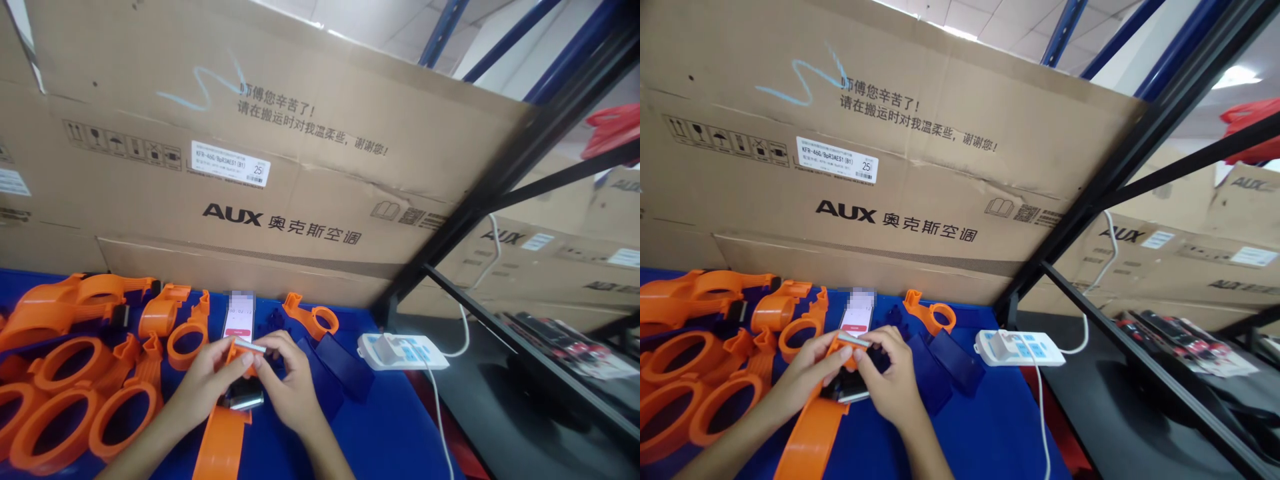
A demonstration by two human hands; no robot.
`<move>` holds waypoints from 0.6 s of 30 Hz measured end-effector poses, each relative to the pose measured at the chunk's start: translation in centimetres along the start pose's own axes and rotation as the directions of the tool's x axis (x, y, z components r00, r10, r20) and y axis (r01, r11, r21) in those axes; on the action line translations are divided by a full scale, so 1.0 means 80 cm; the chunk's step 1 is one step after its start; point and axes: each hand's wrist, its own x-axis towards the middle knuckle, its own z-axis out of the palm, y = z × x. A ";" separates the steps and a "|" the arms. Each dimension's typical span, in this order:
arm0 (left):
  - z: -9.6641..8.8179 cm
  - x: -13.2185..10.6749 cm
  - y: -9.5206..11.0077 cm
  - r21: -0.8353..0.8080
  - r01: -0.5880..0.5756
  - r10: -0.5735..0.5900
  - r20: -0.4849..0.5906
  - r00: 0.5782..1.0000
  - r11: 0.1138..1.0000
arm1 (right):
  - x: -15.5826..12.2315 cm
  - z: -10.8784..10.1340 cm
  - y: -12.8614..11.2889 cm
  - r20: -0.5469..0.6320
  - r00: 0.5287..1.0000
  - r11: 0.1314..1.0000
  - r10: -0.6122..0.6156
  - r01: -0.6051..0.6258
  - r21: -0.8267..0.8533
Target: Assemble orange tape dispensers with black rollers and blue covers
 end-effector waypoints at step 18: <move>-0.045 0.001 0.026 -0.294 -0.015 -0.042 -0.189 0.981 0.956 | 0.011 -0.055 0.018 -0.322 0.940 0.993 0.113 -0.114 0.015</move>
